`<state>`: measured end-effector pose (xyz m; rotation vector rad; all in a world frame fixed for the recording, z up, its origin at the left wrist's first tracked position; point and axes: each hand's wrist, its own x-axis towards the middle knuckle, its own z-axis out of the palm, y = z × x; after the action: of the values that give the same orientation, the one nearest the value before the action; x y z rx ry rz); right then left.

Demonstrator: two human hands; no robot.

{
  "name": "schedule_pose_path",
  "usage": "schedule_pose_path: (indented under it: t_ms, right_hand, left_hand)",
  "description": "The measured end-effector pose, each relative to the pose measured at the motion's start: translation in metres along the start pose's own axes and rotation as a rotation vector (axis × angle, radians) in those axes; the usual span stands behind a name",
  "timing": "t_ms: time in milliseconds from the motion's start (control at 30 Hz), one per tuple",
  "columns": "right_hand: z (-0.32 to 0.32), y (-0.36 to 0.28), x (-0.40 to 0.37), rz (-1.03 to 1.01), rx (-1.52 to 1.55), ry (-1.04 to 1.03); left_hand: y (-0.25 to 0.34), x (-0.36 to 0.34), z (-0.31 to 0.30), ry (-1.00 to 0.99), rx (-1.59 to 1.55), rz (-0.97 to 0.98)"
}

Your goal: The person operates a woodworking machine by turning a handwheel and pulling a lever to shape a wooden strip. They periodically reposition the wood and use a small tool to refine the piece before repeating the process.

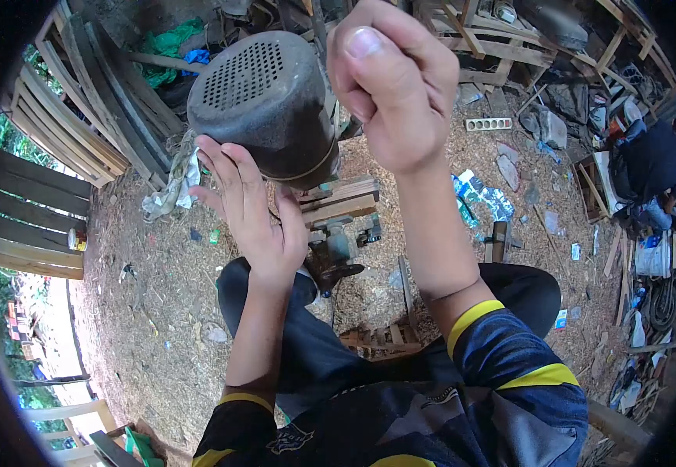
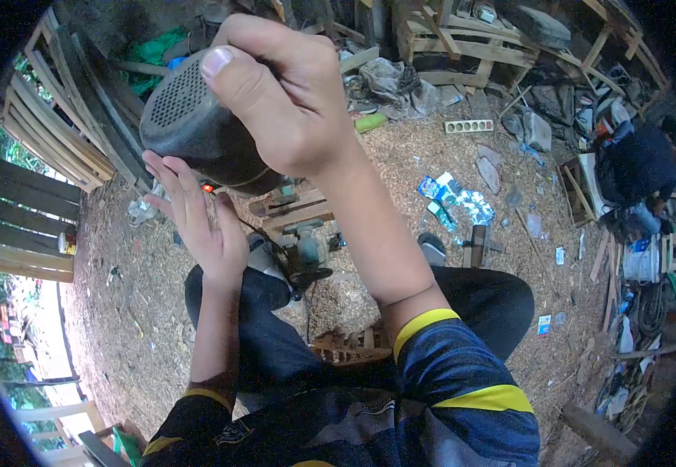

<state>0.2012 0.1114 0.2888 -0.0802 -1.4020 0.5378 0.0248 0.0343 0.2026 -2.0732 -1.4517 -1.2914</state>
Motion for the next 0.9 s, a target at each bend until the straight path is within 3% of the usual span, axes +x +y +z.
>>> schedule_pose_path:
  t_ms: [200,467,600,833,900]
  right_hand:
    - [0.014,-0.018,-0.009,0.126,0.068,0.161]
    - [0.001,-0.024,-0.066,-0.124,-0.012,-0.010]
    - [-0.004,-0.035,-0.089,-0.097,0.042,-0.096]
    - [-0.006,-0.065,-0.082,0.322,-0.035,-0.109]
    - [-0.019,-0.072,-0.070,0.519,-0.028,-0.274]
  left_hand:
    - [-0.001,0.003,0.003,-0.022,0.040,-0.033]
    - [-0.002,0.005,-0.003,-0.067,0.086,-0.038]
    - [-0.010,0.005,-0.012,-0.096,0.049,-0.022]
    - [-0.036,0.013,-0.027,-0.167,-0.118,0.046]
    - [-0.043,0.009,-0.026,-0.185,-0.200,0.028]
